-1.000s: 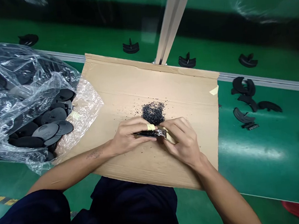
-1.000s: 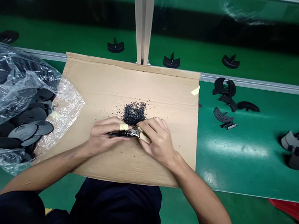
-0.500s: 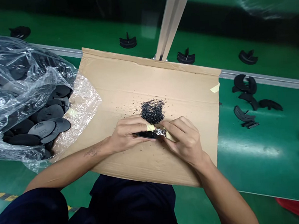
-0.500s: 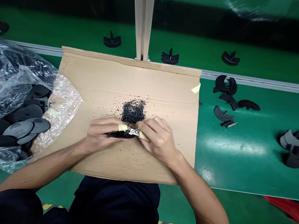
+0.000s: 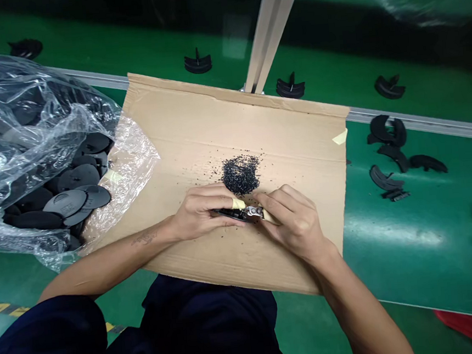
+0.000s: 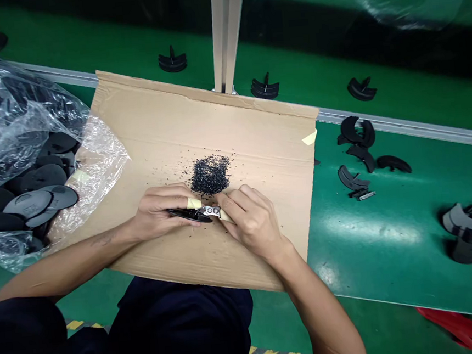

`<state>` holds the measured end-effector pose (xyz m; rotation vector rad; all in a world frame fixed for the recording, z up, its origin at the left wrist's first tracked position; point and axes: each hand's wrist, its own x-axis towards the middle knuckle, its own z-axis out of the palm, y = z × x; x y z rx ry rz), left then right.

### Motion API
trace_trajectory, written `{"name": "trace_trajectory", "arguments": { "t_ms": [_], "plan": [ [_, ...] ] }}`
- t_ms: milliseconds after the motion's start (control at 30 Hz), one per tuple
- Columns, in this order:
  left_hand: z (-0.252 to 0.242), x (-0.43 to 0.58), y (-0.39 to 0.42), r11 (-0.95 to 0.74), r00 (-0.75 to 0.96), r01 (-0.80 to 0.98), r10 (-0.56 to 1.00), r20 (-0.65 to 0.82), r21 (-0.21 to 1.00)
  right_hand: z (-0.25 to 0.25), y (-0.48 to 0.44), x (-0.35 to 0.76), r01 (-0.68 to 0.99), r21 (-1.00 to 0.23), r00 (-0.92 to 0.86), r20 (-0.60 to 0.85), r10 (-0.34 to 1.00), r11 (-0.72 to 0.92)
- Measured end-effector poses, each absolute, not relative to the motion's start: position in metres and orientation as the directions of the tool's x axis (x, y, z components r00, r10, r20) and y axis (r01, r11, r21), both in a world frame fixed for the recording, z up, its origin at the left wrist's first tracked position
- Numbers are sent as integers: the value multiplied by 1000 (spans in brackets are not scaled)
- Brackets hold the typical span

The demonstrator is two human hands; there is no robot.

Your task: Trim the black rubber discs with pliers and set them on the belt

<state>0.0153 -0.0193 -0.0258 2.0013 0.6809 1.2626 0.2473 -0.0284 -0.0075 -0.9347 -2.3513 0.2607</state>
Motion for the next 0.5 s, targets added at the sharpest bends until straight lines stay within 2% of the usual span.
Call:
{"name": "trace_trajectory", "arguments": {
  "t_ms": [100, 200, 267, 400, 500],
  "plan": [
    [-26, 16, -20, -636, 398, 79, 726, 560, 768, -7, -30, 246, 622, -301, -568, 462, 681, 723],
    [-27, 16, -20, -627, 404, 75, 730, 551, 776, -9, -32, 244, 643, -297, -556, 453, 697, 706],
    [-27, 16, -19, -623, 397, 70, 734, 551, 779, -11, -33, 243, 629, -350, -546, 437, 715, 694],
    [-26, 17, -18, -620, 375, 84, 745, 552, 780, -12, -32, 242, 547, -534, -492, 418, 764, 645],
    [-25, 18, -16, -640, 358, 107, 739, 571, 761, -10, -32, 243, 517, -604, -445, 417, 793, 607]
  ]
}}
